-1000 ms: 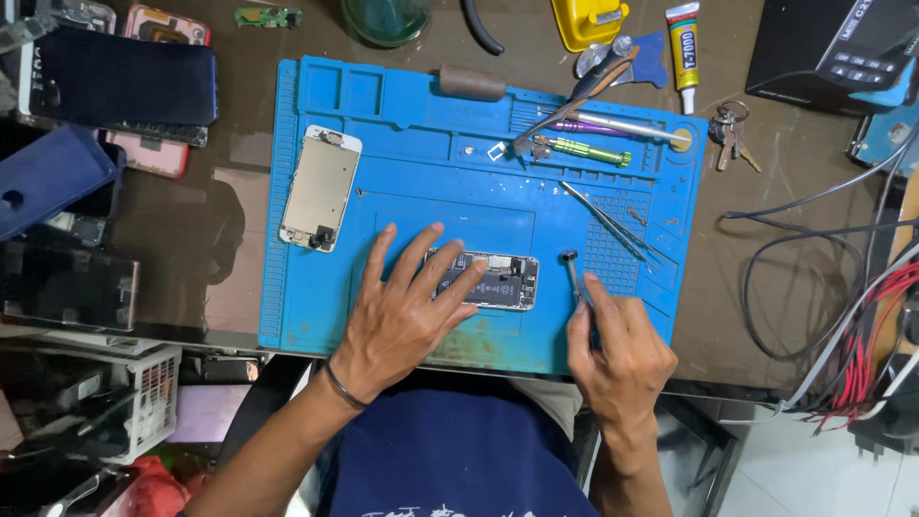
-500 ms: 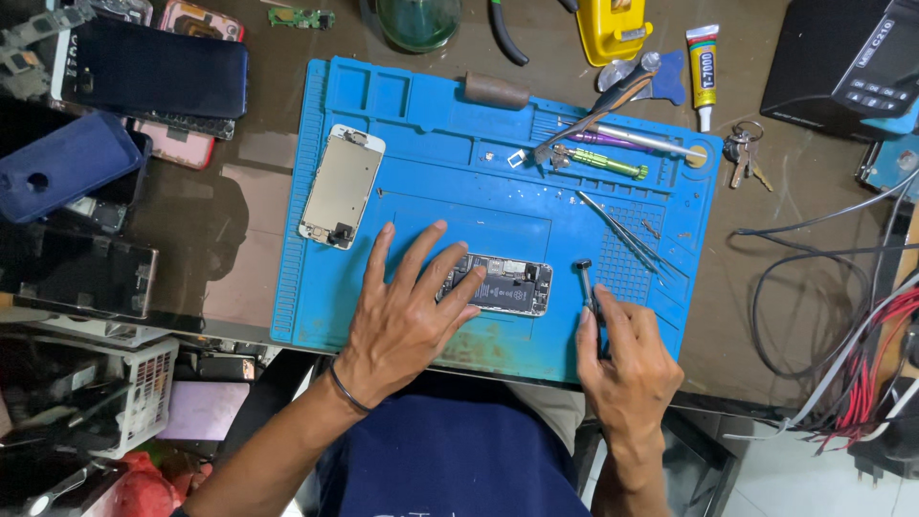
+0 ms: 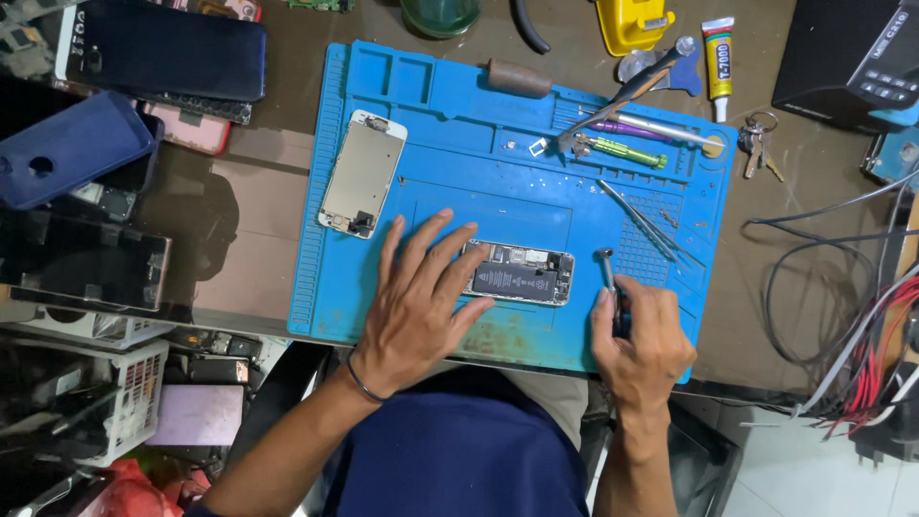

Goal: The person uses a metal spudger to pry and lift internal components inside a disassembled smartphone on a blue work mat. They repeatedly probe connectors and small parts, occasionally switching to a screwdriver to adjust screws, while other phone parts and tools remain on the cluttered workbench.

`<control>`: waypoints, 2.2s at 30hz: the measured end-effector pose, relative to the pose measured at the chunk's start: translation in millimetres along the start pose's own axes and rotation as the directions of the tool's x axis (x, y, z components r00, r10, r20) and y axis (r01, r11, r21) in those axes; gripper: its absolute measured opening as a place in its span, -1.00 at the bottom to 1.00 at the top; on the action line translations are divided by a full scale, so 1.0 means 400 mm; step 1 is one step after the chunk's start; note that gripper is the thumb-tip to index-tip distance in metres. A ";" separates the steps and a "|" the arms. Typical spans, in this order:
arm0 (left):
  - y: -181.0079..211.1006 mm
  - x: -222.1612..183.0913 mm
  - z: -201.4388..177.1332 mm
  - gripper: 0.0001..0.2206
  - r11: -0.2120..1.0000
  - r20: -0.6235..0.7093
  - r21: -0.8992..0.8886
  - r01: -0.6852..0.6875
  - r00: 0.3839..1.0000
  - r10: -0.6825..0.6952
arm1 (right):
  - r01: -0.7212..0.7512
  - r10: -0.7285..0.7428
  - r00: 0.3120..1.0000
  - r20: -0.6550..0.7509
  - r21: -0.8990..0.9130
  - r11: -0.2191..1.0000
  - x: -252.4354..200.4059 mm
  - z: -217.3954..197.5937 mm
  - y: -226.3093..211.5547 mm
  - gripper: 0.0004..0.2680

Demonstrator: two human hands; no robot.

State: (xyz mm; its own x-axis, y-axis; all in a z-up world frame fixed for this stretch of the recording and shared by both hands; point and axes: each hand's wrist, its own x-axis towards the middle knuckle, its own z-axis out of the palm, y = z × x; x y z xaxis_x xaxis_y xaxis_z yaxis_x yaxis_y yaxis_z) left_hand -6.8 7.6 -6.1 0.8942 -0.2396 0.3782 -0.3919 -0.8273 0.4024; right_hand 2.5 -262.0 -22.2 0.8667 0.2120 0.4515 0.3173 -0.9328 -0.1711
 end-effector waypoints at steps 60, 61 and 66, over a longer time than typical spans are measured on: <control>-0.126 0.266 0.097 -0.90 0.954 -0.169 -0.197 -0.227 0.966 0.195 | -0.087 0.276 0.961 -0.002 0.947 0.310 0.306 0.147 0.178 -0.44; -0.129 0.267 0.094 -0.89 0.957 -0.174 -0.191 -0.217 0.967 0.184 | -0.081 0.281 0.960 -0.009 0.948 0.308 0.307 0.141 0.171 -0.43; -0.124 0.274 0.067 -0.88 0.968 -0.193 -0.185 -0.167 0.972 0.131 | -0.089 0.300 0.954 -0.002 0.953 0.288 0.312 0.112 0.140 -0.45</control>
State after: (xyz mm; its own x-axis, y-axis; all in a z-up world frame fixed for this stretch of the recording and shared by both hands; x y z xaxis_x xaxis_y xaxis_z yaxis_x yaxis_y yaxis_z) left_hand 116.5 8.9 -7.0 0.7763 -0.2434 0.5815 -0.5691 -0.6674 0.4804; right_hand 145.7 -274.7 -14.6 0.9212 -0.0779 0.3812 0.3816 -0.0096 -0.9243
